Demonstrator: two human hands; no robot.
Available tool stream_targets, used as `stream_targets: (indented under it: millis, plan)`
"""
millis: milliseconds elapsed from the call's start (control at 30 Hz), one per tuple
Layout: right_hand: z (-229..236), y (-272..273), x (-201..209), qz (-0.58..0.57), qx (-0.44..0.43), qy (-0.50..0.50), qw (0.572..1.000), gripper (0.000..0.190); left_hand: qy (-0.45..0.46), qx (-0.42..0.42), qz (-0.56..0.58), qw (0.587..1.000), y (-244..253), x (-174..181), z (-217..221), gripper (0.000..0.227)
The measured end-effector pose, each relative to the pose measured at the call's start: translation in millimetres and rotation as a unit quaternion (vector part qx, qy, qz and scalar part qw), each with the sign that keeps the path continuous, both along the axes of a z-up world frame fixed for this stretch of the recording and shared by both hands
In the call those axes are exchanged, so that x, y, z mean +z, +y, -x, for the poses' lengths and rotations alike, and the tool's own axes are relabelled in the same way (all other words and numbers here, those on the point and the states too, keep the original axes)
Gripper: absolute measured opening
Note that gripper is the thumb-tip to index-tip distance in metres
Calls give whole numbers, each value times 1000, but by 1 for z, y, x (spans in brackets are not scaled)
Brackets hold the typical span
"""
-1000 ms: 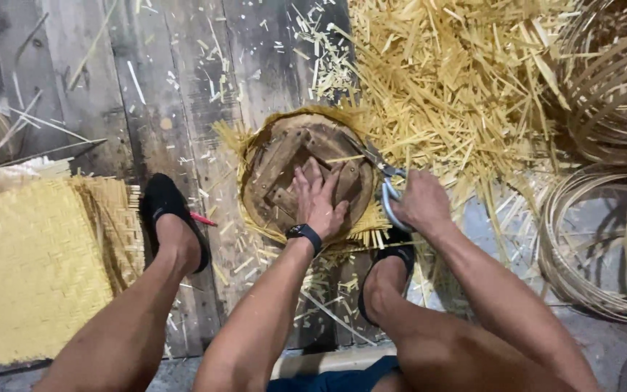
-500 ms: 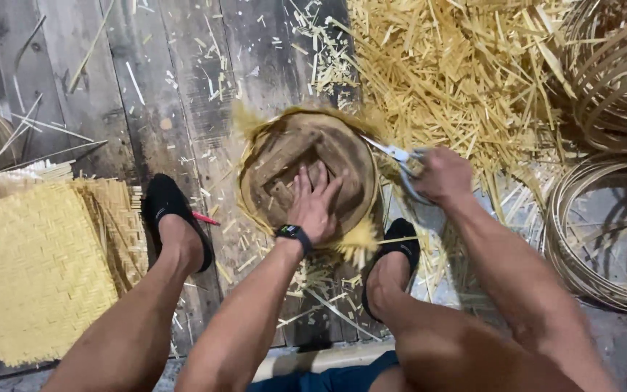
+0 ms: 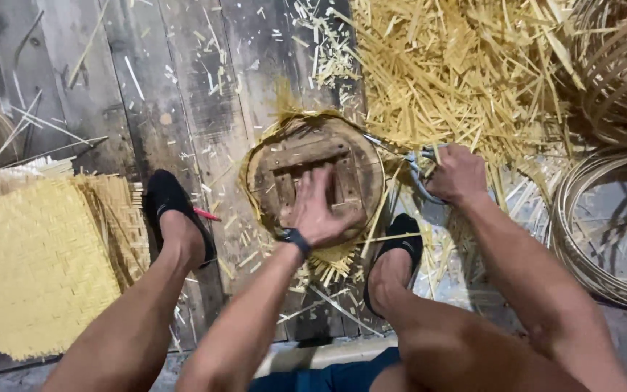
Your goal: Assemble and trim bamboo trays using pre-woven mats and hoops.
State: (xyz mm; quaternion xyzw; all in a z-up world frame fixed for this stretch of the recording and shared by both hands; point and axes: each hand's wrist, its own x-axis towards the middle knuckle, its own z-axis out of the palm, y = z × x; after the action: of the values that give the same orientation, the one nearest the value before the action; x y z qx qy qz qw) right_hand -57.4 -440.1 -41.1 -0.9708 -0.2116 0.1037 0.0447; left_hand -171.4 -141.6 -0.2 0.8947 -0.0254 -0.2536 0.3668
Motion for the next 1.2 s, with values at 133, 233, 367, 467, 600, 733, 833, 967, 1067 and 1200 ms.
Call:
stream_targets:
  millis: [133, 233, 367, 467, 600, 733, 833, 967, 1067, 1200]
  plan:
    - [-16, 30, 1, -2, 32, -87, 996, 67, 98, 205, -71, 971, -53, 6, -18, 132]
    - [-23, 38, -6, 73, 28, -21, 997, 63, 4, 157, -183, 971, -52, -7, -11, 112]
    - [-22, 16, 14, 111, -10, 105, 988, 68, -24, 67, -182, 981, -40, -8, -3, 115]
    - [-10, 15, 12, 128, 1, 101, 987, 72, -37, 7, -180, 983, -36, -10, 12, 115]
    - [-29, 48, 5, 155, 15, 99, 983, 54, -51, -32, -201, 978, -32, -9, 7, 114]
    - [-33, 26, 10, 128, -10, 131, 983, 29, -48, -47, -202, 977, -20, 0, 1, 112]
    - [-22, -5, -9, 96, 5, 104, 990, 29, -18, -150, -211, 966, -10, -2, 16, 116]
    - [-33, 38, 8, 111, 58, -30, 992, 52, -117, -170, -211, 956, -5, -20, 17, 111]
    - [-26, 47, 14, 102, 52, -27, 993, 57, -92, -176, -198, 960, -2, 0, 16, 106]
    - [-25, -15, -12, 20, 45, 4, 999, 47, -149, -271, -260, 915, 14, -31, 28, 83]
